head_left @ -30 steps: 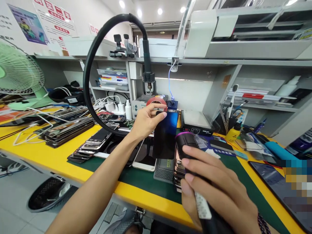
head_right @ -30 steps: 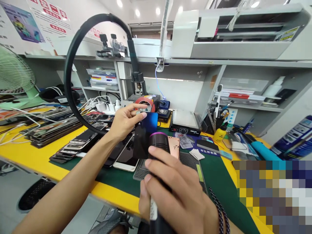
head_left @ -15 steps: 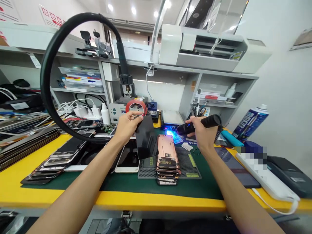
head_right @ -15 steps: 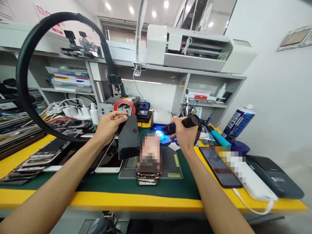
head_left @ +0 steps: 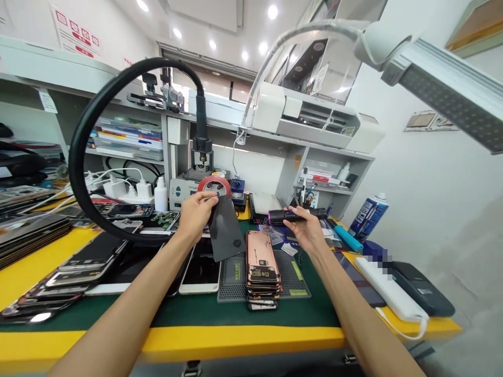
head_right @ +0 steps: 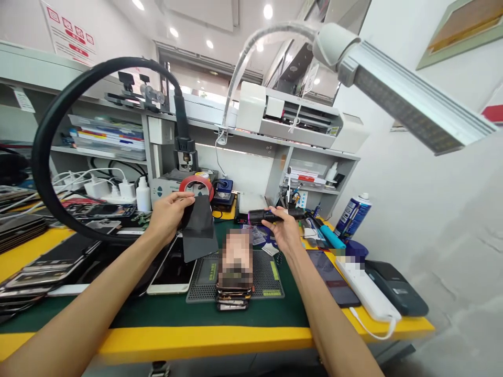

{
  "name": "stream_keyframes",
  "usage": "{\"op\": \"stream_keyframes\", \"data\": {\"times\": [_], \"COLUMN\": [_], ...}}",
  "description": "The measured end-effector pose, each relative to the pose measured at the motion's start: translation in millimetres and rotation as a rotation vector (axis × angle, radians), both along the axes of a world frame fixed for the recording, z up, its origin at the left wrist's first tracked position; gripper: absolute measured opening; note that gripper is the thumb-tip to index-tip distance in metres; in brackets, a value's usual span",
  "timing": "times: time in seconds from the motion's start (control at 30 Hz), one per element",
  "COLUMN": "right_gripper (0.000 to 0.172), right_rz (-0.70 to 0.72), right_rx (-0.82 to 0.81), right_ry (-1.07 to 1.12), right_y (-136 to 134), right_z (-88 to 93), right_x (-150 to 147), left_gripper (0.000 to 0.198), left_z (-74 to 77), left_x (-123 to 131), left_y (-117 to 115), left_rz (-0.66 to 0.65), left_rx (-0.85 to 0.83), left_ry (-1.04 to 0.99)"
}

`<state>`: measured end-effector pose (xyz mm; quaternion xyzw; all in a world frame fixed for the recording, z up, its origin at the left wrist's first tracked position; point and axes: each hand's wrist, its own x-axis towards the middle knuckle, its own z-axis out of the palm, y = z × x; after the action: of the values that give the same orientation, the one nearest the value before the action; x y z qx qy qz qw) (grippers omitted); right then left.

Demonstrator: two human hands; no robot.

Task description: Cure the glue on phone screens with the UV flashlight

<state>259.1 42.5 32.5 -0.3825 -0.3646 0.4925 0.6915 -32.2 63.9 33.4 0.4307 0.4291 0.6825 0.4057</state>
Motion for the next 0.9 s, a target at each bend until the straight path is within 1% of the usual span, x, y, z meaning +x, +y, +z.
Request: {"op": "stream_keyframes", "data": {"times": [0.13,0.27,0.37,0.5,0.6,0.7,0.8,0.9], "right_gripper": [0.031,0.034,0.036,0.037,0.037,0.035,0.035,0.035], "right_rz": [-0.015,-0.073,-0.131,-0.191,-0.189,-0.163,-0.119,-0.078], "right_rx": [-0.036,-0.075,-0.116,-0.179,-0.2,-0.19,-0.175,-0.161], "right_ry": [0.025,0.03,0.014,-0.073,-0.194,-0.347,-0.499,-0.617], "right_y": [3,4,6,14,24,37,50,60], "right_z": [-2.3,-1.0,5.8,19.8,28.3,33.3,35.3,34.1], "right_x": [6,6,7,1,-20,-54,-87,-106], "left_gripper": [0.037,0.034,0.034,0.032,0.033,0.034,0.034,0.03], "left_z": [1.3,-2.7,-7.7,-10.0,-8.8,-8.1,-8.2,-8.0], "left_x": [3,7,8,6,5,5,4,0], "left_y": [-3,-3,0,4,4,5,6,7], "left_rz": [-0.021,-0.056,-0.073,-0.052,-0.044,-0.052,-0.046,-0.02], "left_rx": [-0.014,-0.013,-0.023,-0.031,-0.034,-0.038,-0.041,-0.037], "left_ry": [0.004,0.026,0.041,0.024,-0.003,-0.016,-0.022,-0.028]}}
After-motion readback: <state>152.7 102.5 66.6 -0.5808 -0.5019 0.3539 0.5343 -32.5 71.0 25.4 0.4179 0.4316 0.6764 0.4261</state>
